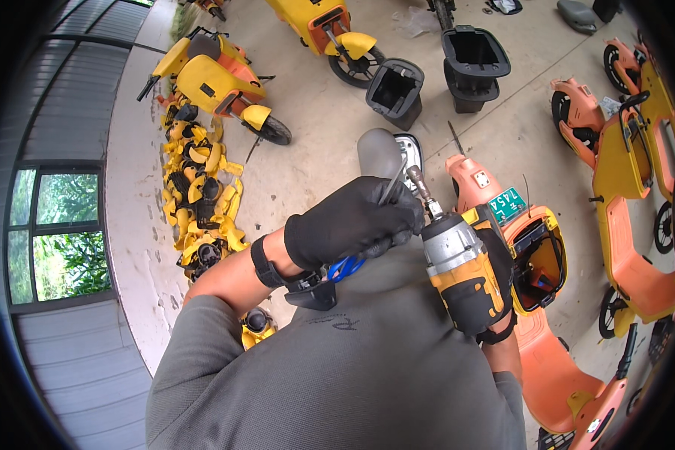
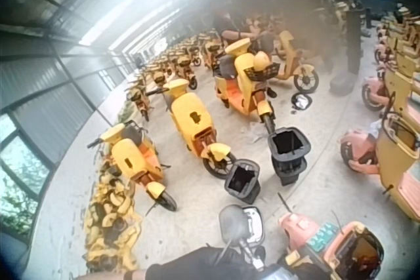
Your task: The person uses an electric drill to remove fasteners from a scooter body, takes out a black internal component, and then uses the drill and a hand tool to work on a separate scooter handle and mirror assembly.
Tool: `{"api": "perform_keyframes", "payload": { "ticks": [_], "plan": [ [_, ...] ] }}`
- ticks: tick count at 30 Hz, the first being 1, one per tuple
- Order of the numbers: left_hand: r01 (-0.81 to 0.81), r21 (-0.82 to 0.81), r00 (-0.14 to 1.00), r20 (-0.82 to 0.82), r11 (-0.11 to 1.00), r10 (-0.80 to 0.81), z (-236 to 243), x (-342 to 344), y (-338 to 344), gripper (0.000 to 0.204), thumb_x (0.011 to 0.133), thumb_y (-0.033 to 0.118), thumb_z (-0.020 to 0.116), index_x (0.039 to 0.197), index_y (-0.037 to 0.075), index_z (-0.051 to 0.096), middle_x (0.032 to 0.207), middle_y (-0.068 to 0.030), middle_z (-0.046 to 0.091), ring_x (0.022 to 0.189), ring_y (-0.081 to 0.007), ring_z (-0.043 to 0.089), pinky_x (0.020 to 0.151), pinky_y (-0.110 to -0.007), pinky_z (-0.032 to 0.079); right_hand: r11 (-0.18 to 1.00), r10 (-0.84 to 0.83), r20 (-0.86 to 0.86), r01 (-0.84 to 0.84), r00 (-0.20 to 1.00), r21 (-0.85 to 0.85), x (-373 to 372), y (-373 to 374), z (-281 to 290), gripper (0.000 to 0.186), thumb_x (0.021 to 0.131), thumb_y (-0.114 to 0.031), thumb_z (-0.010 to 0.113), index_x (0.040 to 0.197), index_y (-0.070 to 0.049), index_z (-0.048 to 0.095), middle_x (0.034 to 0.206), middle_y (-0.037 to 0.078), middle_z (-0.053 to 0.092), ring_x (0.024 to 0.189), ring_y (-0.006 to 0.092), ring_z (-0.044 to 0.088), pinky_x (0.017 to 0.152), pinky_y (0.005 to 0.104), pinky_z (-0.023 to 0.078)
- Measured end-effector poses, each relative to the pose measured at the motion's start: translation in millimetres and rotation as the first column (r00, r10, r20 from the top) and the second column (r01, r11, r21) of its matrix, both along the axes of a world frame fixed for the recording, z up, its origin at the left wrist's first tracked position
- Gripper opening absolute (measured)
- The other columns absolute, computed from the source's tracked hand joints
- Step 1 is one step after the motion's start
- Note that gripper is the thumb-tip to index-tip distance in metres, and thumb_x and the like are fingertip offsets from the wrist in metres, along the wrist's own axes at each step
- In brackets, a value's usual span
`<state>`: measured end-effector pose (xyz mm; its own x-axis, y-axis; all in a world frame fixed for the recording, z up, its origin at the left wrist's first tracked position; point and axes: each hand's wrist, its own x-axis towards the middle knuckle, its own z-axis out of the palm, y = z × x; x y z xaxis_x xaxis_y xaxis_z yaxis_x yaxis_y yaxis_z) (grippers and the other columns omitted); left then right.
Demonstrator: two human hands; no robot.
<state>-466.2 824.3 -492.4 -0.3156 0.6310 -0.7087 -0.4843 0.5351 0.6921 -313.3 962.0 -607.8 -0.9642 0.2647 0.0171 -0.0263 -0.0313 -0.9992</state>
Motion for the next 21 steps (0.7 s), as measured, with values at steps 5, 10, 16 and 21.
{"api": "perform_keyframes", "payload": {
  "ticks": [5,10,16,21],
  "plan": [
    [0.017,0.022,0.993,-0.120,1.000,-0.014,-6.7,0.0,-3.1,0.011,0.079,0.010,0.051,0.085,0.001,0.054,0.068,0.0022,0.053,0.053,-0.0010,0.043,0.048,-0.016,0.034,0.986,0.086,0.002,-0.085,0.996,0.141,-3.9,3.8,11.9,0.024,0.069,-0.008,0.065,0.090,-0.001,0.058,0.085,0.008,0.060,0.079,0.0171,0.058,0.063,0.0283,0.046],
    [0.032,0.011,0.988,-0.151,0.999,-0.030,-3.5,0.9,-1.7,0.009,0.077,0.006,0.053,0.085,0.001,0.054,0.069,0.0015,0.054,0.054,-0.0013,0.044,0.048,-0.016,0.035,0.964,0.097,0.154,-0.055,0.983,-0.259,2.8,4.5,0.2,0.027,0.071,-0.008,0.064,0.095,0.000,0.056,0.090,0.008,0.059,0.080,0.0161,0.058,0.066,0.0286,0.047],
    [-0.002,0.022,0.987,-0.159,1.000,0.005,-12.3,3.0,-4.5,0.009,0.076,0.004,0.057,0.084,0.002,0.053,0.069,0.0015,0.055,0.057,-0.0015,0.046,0.049,-0.016,0.036,0.925,0.170,0.077,-0.132,0.982,-0.358,3.2,2.7,-3.7,0.028,0.080,-0.006,0.053,0.106,0.002,0.049,0.098,0.009,0.058,0.086,0.0167,0.057,0.075,0.0298,0.047],
    [0.044,0.023,0.957,-0.287,0.999,-0.036,-20.0,5.2,-5.0,0.010,0.077,0.006,0.060,0.083,0.002,0.053,0.073,0.0010,0.055,0.064,-0.0022,0.048,0.057,-0.017,0.039,0.626,0.237,0.015,-0.141,0.971,-0.767,4.0,3.3,-6.9,0.029,0.086,-0.014,0.044,0.110,0.003,0.046,0.104,0.012,0.056,0.090,0.0198,0.057,0.077,0.0321,0.048]
  ]
}}
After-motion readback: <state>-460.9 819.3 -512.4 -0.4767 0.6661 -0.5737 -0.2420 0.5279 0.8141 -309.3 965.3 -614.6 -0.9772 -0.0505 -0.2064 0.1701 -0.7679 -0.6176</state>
